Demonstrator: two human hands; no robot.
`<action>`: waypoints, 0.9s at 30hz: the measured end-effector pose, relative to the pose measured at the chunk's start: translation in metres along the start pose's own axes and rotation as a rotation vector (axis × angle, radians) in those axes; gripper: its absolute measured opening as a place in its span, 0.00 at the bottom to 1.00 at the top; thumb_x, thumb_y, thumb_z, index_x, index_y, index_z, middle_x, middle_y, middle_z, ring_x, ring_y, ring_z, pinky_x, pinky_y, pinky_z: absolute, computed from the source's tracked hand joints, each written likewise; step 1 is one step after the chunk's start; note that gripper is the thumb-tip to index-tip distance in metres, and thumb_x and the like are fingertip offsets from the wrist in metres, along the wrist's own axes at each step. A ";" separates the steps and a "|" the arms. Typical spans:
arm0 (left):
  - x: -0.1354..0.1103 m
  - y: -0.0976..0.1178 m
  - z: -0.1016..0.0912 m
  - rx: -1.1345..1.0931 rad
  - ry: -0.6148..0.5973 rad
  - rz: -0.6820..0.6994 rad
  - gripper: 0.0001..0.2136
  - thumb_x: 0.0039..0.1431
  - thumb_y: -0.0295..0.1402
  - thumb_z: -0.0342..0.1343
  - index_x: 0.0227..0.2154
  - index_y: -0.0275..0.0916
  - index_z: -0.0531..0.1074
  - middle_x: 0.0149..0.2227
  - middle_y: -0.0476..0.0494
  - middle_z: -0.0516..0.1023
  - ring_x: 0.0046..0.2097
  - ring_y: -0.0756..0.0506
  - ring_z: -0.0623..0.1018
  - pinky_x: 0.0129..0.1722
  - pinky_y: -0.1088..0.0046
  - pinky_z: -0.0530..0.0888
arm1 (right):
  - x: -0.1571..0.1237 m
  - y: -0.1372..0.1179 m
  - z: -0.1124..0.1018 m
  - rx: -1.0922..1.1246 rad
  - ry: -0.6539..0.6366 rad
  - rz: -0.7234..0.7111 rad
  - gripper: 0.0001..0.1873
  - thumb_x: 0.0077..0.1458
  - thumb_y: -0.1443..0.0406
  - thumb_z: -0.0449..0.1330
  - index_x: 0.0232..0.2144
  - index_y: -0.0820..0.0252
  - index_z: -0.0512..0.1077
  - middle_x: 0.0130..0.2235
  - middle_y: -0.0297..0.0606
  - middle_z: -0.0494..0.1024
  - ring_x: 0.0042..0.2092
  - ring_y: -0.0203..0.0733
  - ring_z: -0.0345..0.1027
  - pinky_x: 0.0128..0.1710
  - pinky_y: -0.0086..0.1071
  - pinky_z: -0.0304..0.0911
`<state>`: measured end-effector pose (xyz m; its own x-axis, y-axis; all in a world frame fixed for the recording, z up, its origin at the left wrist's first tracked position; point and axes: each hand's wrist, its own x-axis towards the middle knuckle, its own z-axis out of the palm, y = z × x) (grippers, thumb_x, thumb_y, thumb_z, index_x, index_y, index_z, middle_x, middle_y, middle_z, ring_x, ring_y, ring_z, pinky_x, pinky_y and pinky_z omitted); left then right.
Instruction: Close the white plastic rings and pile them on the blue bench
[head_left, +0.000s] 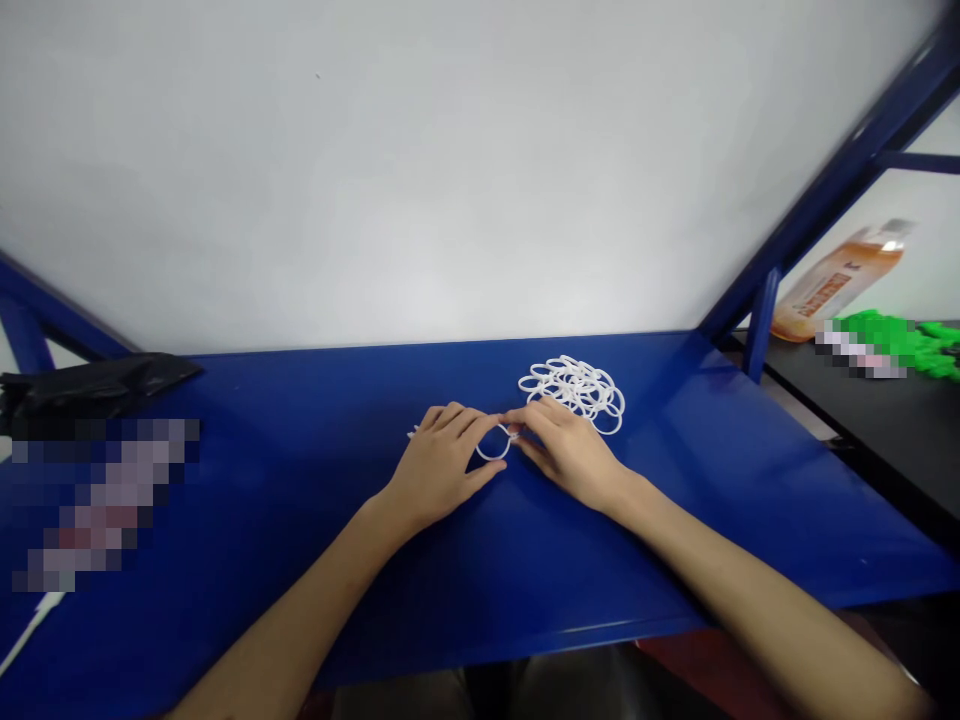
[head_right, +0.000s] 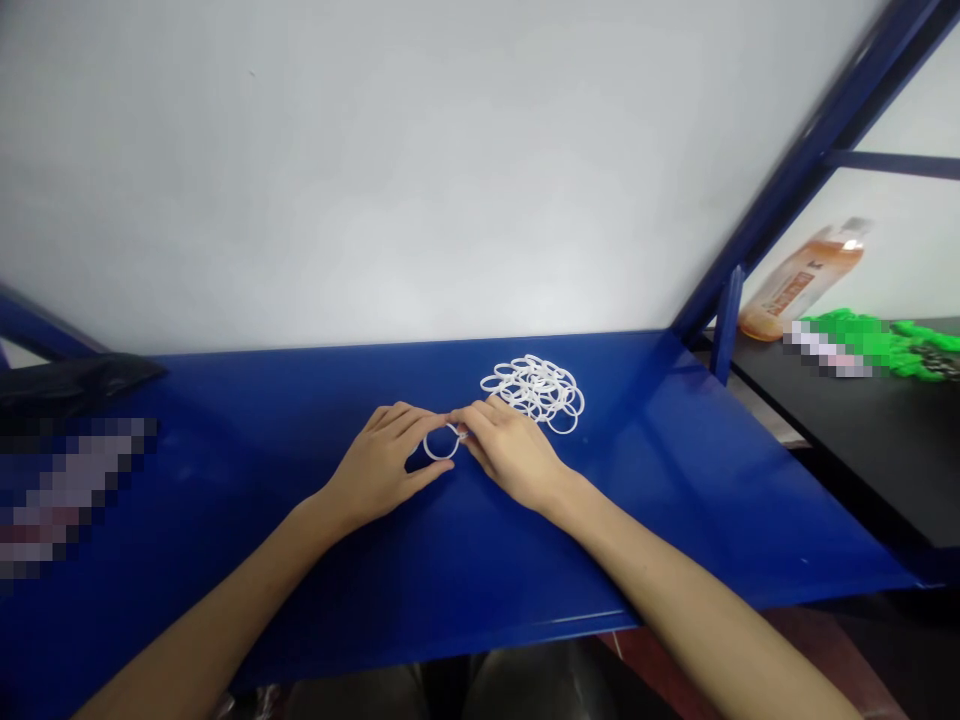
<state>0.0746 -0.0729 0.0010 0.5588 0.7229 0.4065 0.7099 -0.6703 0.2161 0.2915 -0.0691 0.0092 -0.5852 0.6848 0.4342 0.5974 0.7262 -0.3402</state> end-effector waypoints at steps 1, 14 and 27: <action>0.000 0.000 0.000 -0.001 0.004 -0.010 0.16 0.61 0.36 0.60 0.51 0.41 0.71 0.47 0.43 0.79 0.49 0.40 0.74 0.50 0.59 0.67 | 0.000 0.000 0.000 0.007 0.005 0.005 0.11 0.68 0.66 0.50 0.50 0.58 0.68 0.42 0.42 0.76 0.44 0.44 0.69 0.42 0.39 0.69; 0.003 0.012 -0.005 -0.791 0.012 -0.423 0.14 0.67 0.39 0.49 0.52 0.43 0.62 0.46 0.43 0.81 0.49 0.43 0.79 0.52 0.61 0.72 | 0.001 -0.004 0.007 0.217 0.064 0.154 0.12 0.66 0.62 0.55 0.50 0.55 0.67 0.46 0.42 0.75 0.40 0.41 0.72 0.41 0.39 0.72; 0.004 0.012 -0.007 -0.901 -0.024 -0.462 0.14 0.66 0.42 0.51 0.50 0.43 0.67 0.39 0.46 0.83 0.45 0.44 0.81 0.48 0.64 0.73 | 0.001 -0.007 0.008 0.221 0.162 0.203 0.10 0.65 0.64 0.54 0.48 0.56 0.69 0.36 0.36 0.80 0.35 0.39 0.75 0.35 0.32 0.69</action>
<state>0.0824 -0.0790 0.0114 0.3263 0.9402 0.0975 0.2766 -0.1936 0.9413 0.2822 -0.0726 0.0051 -0.3617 0.8110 0.4599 0.5487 0.5840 -0.5982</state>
